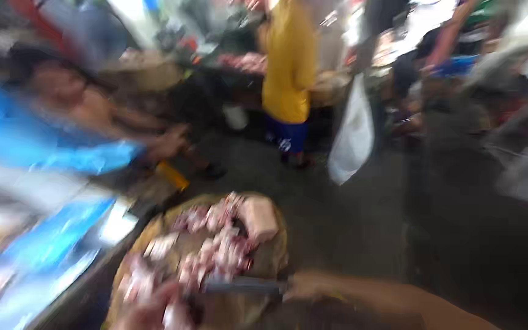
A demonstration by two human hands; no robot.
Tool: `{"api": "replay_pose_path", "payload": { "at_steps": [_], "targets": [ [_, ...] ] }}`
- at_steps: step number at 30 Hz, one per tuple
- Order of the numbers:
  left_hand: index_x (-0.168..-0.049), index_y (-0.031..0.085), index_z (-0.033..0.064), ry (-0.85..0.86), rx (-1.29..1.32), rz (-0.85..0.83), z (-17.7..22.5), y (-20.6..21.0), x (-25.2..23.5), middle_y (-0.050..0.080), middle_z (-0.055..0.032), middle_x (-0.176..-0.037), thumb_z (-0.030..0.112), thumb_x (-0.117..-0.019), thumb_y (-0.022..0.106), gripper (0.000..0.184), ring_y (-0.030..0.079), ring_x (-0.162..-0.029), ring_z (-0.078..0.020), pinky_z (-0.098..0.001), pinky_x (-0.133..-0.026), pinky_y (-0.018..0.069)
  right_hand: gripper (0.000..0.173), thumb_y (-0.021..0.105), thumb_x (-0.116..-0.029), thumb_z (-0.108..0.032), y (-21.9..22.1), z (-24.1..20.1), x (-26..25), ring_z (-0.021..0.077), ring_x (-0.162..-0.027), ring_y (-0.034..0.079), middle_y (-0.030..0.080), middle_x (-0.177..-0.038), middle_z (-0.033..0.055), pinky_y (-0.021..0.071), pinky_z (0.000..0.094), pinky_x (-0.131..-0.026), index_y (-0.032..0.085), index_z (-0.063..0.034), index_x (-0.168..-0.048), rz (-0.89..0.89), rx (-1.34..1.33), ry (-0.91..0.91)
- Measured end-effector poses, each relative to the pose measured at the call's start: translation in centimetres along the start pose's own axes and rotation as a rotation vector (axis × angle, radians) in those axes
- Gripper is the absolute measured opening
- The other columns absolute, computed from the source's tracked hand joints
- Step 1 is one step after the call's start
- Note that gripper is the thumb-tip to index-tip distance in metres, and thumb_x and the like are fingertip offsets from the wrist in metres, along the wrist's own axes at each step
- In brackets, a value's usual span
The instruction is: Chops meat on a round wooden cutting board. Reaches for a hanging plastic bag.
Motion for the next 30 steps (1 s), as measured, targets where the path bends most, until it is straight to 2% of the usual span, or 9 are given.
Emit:
{"api": "replay_pose_path", "payload": {
  "at_steps": [3, 6, 11, 14, 16, 19, 25, 28, 30],
  "targets": [
    [-0.110, 0.067, 0.0024, -0.196, 0.196, 0.376, 1.3, -2.3, 4.6, 0.072, -0.0081, -0.092, 0.024, -0.1021, 0.054, 0.027, 0.068, -0.076, -0.0172, -0.0377, -0.069, 0.0584, 0.062, 0.062, -0.0989, -0.053, -0.4, -0.3, -0.9, 0.0318, -0.077, 0.070, 0.070, -0.102, 0.0190, 0.0600, 0.0536, -0.071, 0.054, -0.0091, -0.141, -0.172, -0.041, 0.071],
    [-0.118, 0.068, 0.0028, -0.176, 0.339, 0.419, 1.6, -3.5, 8.6, 0.075, -0.0126, -0.108, 0.022, -0.1041, 0.040, 0.037, 0.071, -0.093, -0.0225, -0.0411, -0.083, 0.0594, 0.063, 0.059, -0.1011, -0.052, 0.3, 0.6, -1.9, 0.0249, -0.066, 0.069, 0.070, -0.095, 0.0143, 0.0614, 0.0446, -0.063, 0.047, -0.0120, -0.147, -0.271, -0.069, 0.084],
    [-0.118, 0.065, 0.0068, -0.063, 0.624, 0.442, -1.4, -1.2, 12.5, 0.073, -0.0113, -0.103, 0.021, -0.0970, 0.046, 0.031, 0.071, -0.091, -0.0207, -0.0396, -0.082, 0.0603, 0.060, 0.047, -0.1026, -0.063, -0.3, 0.3, -2.3, 0.0183, -0.053, 0.056, 0.058, -0.074, 0.0064, 0.0536, 0.0386, -0.052, 0.060, -0.0086, -0.125, -0.215, -0.054, 0.012],
    [-0.110, 0.067, 0.0084, -0.326, 0.569, 0.490, -8.3, 2.7, 14.5, 0.069, -0.0054, -0.086, 0.021, -0.0993, 0.050, 0.024, 0.064, -0.071, -0.0131, -0.0327, -0.064, 0.0551, 0.068, 0.030, -0.1052, -0.066, -1.3, -0.7, -1.4, 0.0211, -0.055, 0.057, 0.058, -0.073, 0.0073, 0.0533, 0.0427, -0.053, 0.063, -0.0086, -0.119, -0.091, 0.004, -0.097],
    [-0.109, 0.064, -0.0001, -0.555, 0.449, 0.575, -14.4, 4.3, 15.9, 0.068, -0.0105, -0.087, 0.018, -0.0980, 0.060, 0.022, 0.064, -0.071, -0.0184, -0.0390, -0.066, 0.0563, 0.064, 0.028, -0.1075, -0.061, -2.1, -2.5, -1.0, 0.0220, -0.057, 0.060, 0.060, -0.072, 0.0078, 0.0547, 0.0456, -0.056, 0.064, -0.0093, -0.119, -0.006, 0.066, -0.222],
    [-0.108, 0.063, 0.0032, -0.575, 0.395, 0.648, -18.8, 5.2, 17.5, 0.068, -0.0093, -0.085, 0.026, -0.0908, 0.068, 0.029, 0.063, -0.066, -0.0171, -0.0366, -0.059, 0.0546, 0.058, 0.032, -0.1086, -0.056, -2.3, -6.6, -0.2, 0.0189, -0.060, 0.062, 0.062, -0.071, 0.0052, 0.0553, 0.0437, -0.059, 0.066, -0.0094, -0.112, 0.071, 0.125, -0.418],
    [-0.094, 0.066, 0.0023, -0.659, 0.367, 0.595, -15.9, 4.6, 18.6, 0.065, -0.0067, -0.074, 0.020, -0.0918, 0.064, 0.018, 0.059, -0.058, -0.0154, -0.0339, -0.055, 0.0517, 0.059, 0.030, -0.1092, -0.056, -5.0, -22.3, 5.8, 0.0150, -0.050, 0.058, 0.060, -0.067, 0.0023, 0.0549, 0.0380, -0.046, 0.060, -0.0049, -0.101, 0.151, -0.087, -1.059],
    [-0.099, 0.067, 0.0022, -0.630, 0.375, 0.563, -16.0, 4.3, 18.3, 0.066, -0.0062, -0.078, 0.025, -0.0962, 0.062, 0.024, 0.058, -0.059, -0.0132, -0.0321, -0.055, 0.0512, 0.052, 0.033, -0.1070, -0.060, -7.9, -30.6, 11.0, 0.0103, -0.054, 0.057, 0.059, -0.072, -0.0038, 0.0544, 0.0321, -0.049, 0.056, -0.0133, -0.109, 0.037, -0.436, -1.464],
    [-0.102, 0.068, 0.0017, -0.621, 0.395, 0.560, -15.7, 4.3, 18.2, 0.066, -0.0064, -0.079, 0.028, -0.0997, 0.060, 0.028, 0.056, -0.058, -0.0117, -0.0303, -0.053, 0.0491, 0.052, 0.042, -0.1009, -0.068, -8.7, -34.7, 13.4, 0.0075, -0.055, 0.060, 0.064, -0.074, -0.0080, 0.0553, 0.0282, -0.048, 0.057, -0.0192, -0.107, 0.000, -0.672, -1.671]
  ]
}}
Point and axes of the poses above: each hand's wrist, its own x-axis away from the middle knuckle, its own y-axis out of the palm, z = x × y, the point moved 7 cm from there along -x, towards the middle knuckle
